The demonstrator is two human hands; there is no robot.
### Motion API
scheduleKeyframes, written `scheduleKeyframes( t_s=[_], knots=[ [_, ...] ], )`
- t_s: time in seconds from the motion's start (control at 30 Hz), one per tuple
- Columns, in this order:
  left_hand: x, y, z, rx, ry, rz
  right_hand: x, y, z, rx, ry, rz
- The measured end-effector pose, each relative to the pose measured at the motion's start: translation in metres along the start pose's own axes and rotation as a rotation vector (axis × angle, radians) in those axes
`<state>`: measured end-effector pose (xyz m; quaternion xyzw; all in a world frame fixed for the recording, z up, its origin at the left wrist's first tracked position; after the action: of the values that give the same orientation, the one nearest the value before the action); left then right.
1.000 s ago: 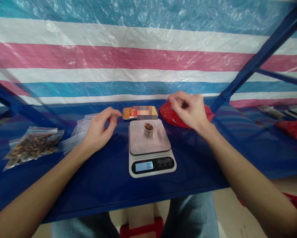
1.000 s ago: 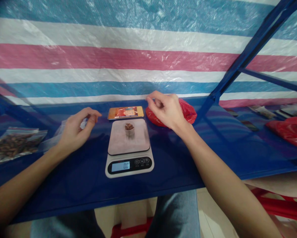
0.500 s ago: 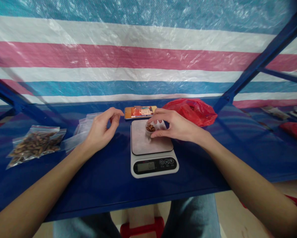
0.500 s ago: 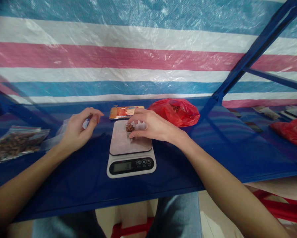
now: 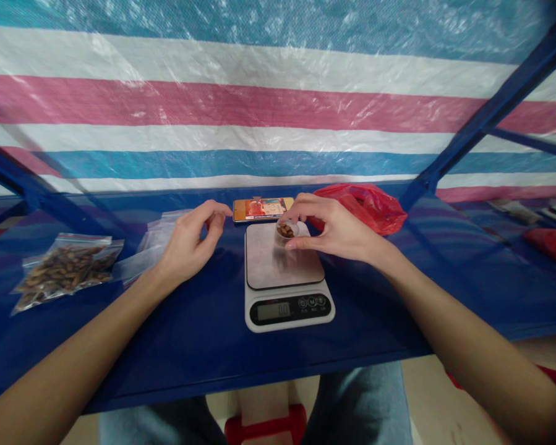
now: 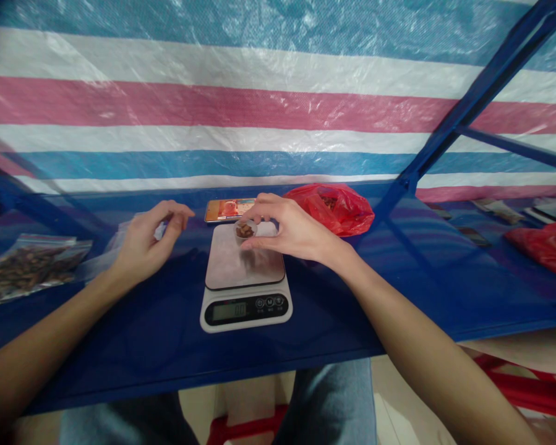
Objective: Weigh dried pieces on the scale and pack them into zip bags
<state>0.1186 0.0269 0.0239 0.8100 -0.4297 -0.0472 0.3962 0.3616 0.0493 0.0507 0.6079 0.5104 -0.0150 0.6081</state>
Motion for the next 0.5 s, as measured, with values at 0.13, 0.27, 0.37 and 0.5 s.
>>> scheduleKeyframes(
  t_s=[0.13, 0.27, 0.37, 0.5],
  knots=[
    [-0.0005, -0.0001, 0.0007, 0.001, 0.014, 0.008, -0.0004, -0.0007, -0.0005, -0.004, 0.007, 0.007],
    [-0.0009, -0.0002, 0.0008, -0.001, 0.015, 0.015, -0.0006, -0.0018, -0.0011, -0.032, -0.007, 0.014],
    [-0.0012, -0.0006, 0.0011, -0.002, 0.007, 0.014, -0.0011, -0.0027, -0.0011, -0.044, -0.006, 0.023],
    [-0.0019, -0.0015, 0.002, -0.007, 0.0, 0.011, -0.0009, -0.003, -0.001, -0.047, -0.001, 0.022]
  ],
)
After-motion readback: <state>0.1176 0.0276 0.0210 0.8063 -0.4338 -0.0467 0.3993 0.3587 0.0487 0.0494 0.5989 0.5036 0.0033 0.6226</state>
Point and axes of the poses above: each hand's wrist, its own z-axis away from the middle knuckle, its own y-axis out of the back of the hand, x = y × z, the point moved 6 cm from there along -z, towards the middle knuckle, and after that the axes turned 15 degrees about -y, right-handed, at the moved point
